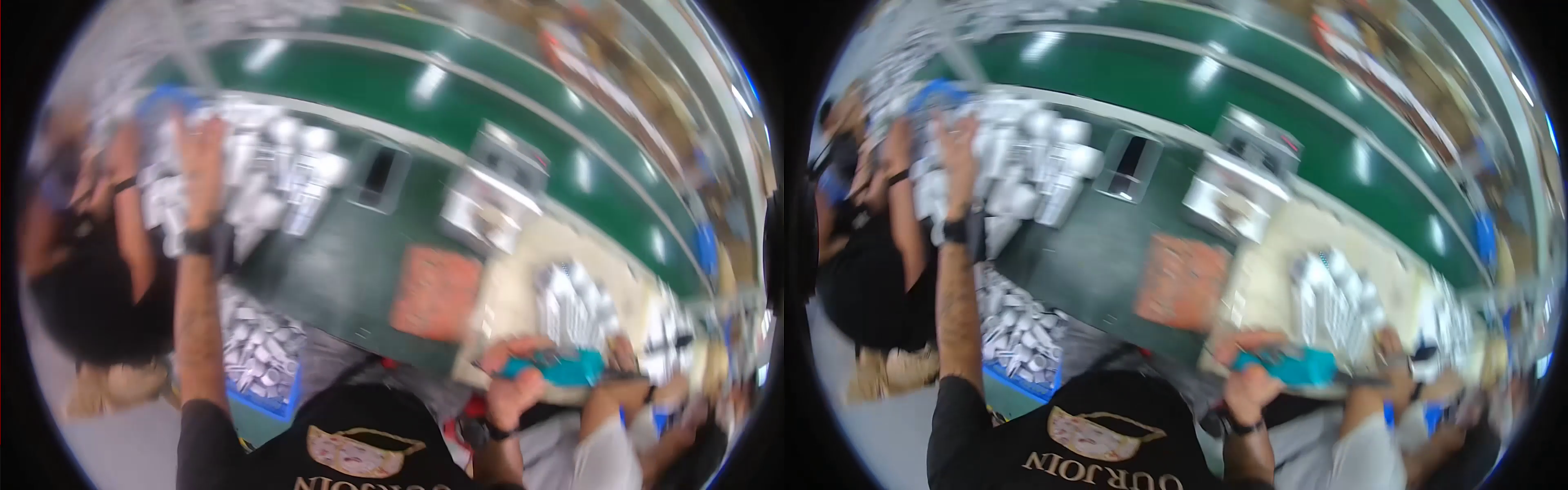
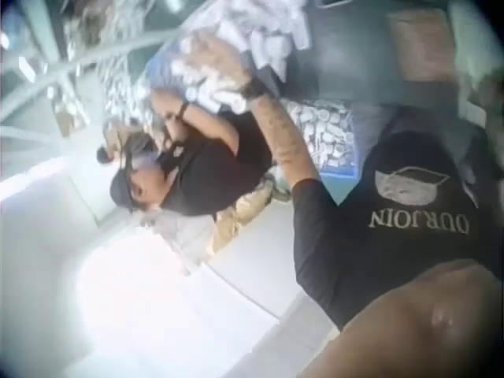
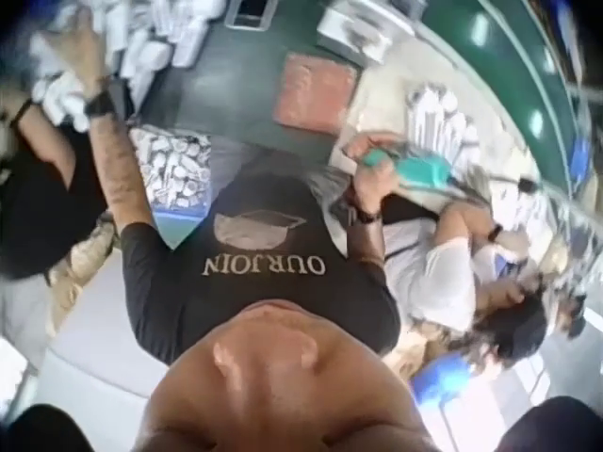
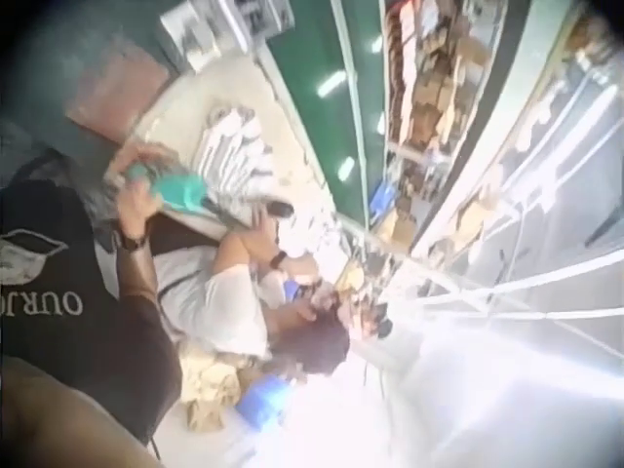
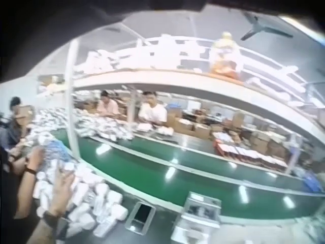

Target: The person assembles a handheld fan by fitting a plastic cover onto the handle and driving a screw into the casing with a power screwdriver. After completing the assembly, the person places the finished fan onto the conveyor belt and picks up another to repeat the process.

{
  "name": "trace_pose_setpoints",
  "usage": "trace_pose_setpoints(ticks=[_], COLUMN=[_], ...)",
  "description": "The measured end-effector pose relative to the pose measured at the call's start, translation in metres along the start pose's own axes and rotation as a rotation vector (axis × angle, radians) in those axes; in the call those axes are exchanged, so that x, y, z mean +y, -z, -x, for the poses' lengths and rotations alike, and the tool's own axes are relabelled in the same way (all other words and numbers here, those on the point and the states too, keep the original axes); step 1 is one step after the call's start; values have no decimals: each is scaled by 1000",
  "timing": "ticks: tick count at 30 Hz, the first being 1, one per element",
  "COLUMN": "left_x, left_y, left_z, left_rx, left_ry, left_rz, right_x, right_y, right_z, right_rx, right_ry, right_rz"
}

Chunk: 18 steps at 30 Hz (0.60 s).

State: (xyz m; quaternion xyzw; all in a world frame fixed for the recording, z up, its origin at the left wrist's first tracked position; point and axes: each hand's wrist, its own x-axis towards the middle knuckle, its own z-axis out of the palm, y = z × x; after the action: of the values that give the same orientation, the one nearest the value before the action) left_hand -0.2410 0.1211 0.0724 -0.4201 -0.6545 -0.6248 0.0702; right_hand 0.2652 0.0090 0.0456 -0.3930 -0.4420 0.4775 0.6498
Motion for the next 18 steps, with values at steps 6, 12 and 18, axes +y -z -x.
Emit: trace_pose_setpoints(ticks=[6,12,18], left_x=[192,255,268], left_y=[-106,-223,-254], left_z=[156,306,331], left_rx=[-903,-1409,-1411], left_ry=[-232,-449,-348], left_rz=[275,86,-111], right_x=[-24,-33,-34], right_y=[-13,12,30], right_z=[5,19,29], right_rx=[-116,-100,-91], right_ry=[-33,-19,-38], right_rz=[33,-1,21])
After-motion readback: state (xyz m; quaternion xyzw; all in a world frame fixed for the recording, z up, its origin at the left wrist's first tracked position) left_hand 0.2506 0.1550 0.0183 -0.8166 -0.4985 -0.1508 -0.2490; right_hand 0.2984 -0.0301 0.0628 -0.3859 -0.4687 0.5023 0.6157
